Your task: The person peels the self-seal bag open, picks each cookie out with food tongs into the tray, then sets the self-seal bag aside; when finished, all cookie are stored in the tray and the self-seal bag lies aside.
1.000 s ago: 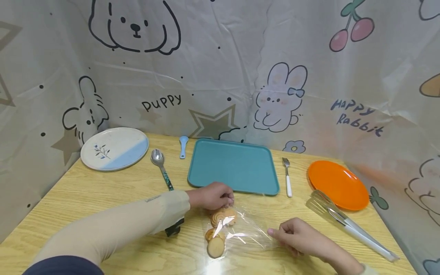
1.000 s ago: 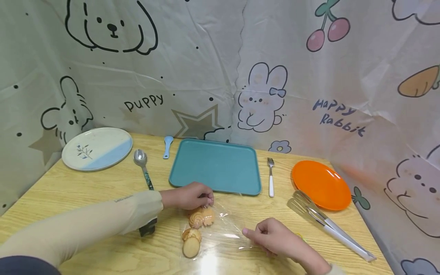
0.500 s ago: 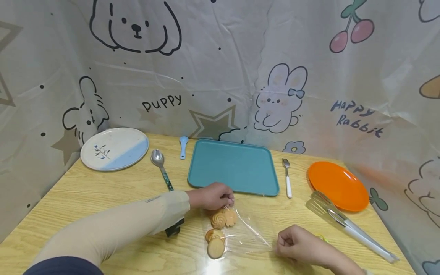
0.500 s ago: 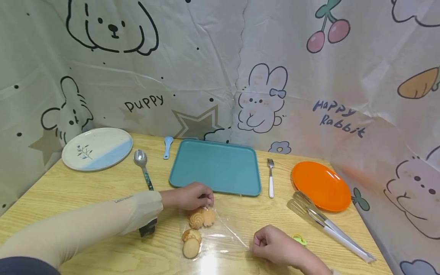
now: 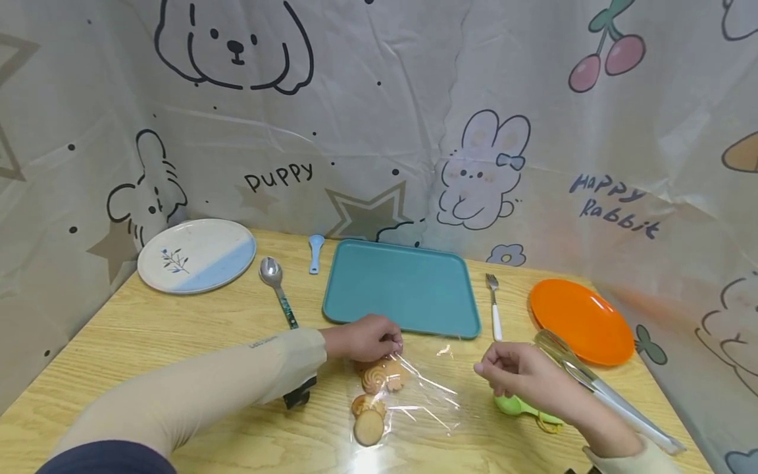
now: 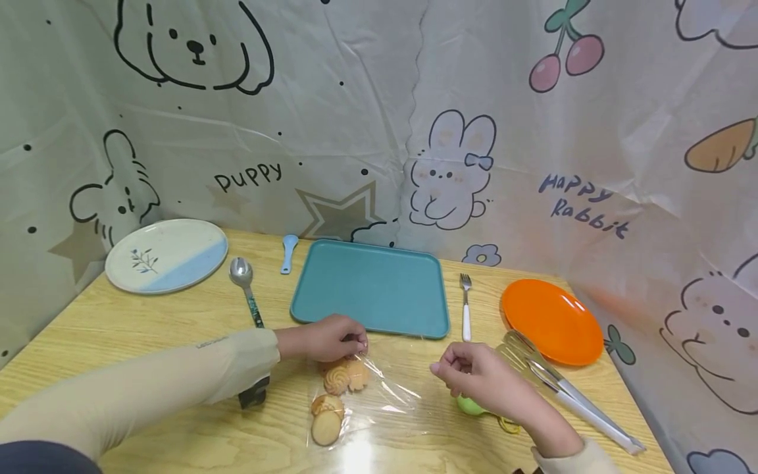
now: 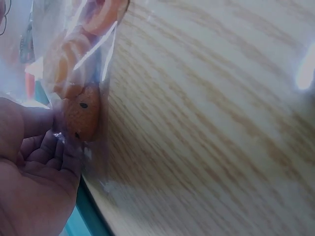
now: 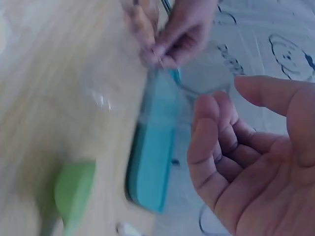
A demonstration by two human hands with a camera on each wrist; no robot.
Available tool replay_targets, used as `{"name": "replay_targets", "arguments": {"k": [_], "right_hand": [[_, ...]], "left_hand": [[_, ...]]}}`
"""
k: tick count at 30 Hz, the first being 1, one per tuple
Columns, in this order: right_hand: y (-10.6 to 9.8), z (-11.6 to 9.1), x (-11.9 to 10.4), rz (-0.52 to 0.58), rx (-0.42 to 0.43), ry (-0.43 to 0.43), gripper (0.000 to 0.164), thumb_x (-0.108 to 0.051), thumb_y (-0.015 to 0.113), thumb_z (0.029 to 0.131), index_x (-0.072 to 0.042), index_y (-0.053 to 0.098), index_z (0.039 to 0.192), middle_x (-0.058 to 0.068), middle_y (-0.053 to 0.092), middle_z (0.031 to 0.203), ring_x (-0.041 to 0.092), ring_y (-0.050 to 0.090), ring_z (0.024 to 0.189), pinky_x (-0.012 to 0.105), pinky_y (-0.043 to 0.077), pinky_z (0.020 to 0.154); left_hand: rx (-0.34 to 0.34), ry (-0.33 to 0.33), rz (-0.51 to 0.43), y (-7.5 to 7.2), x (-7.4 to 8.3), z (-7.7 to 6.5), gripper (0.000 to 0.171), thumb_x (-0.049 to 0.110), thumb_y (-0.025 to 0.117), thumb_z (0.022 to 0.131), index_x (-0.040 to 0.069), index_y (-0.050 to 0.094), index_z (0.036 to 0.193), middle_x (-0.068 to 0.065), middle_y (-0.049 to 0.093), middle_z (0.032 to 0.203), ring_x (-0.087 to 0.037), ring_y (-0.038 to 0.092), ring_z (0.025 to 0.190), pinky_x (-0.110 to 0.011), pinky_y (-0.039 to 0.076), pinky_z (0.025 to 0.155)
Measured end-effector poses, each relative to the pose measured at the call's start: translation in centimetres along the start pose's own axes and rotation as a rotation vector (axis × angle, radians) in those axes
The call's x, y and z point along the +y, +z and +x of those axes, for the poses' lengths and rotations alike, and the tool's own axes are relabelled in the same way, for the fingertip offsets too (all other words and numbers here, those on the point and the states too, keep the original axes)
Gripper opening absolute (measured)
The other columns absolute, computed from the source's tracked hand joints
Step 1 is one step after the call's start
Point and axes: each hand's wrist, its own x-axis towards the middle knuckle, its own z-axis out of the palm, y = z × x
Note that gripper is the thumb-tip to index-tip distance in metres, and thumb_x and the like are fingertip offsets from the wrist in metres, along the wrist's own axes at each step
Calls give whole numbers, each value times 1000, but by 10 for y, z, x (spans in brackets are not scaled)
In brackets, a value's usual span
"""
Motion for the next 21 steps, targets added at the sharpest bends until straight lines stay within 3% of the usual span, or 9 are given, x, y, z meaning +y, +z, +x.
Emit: {"name": "replay_targets", "arguments": {"k": [6,12,17,21], "right_hand": [[21,21,3,-44,36,42,31,-31,62,95,0,64,93,10,65,75,13,57,59,26,50,52],[37,35,16,69,6,126,36,-31,61,95,4,63,98,9,65,71,15,61,62,26,51,53],[42,42,21,164,-21,77,30,-24,58,97,6,61,92,7,61,68,10,56,59,24,49,51],[41,43,22,223,-6,49,28,-19,57,98,8,58,90,6,59,68,9,53,59,23,49,52]], "left_hand": [[-9,-14,-18,-2,2,0,17,11,54,98,7,68,89,-2,66,77,-6,53,67,-20,46,66],[-48,2,-3,-5,4,2,14,11,58,97,8,69,89,-2,67,80,-7,54,72,-20,45,67],[-86,-2,9,-9,5,3,16,11,55,98,7,69,90,-4,65,77,-6,53,67,-19,44,61],[-66,9,85,-12,10,1,17,12,53,99,8,69,95,-2,66,84,-7,53,72,-21,46,67]]}}
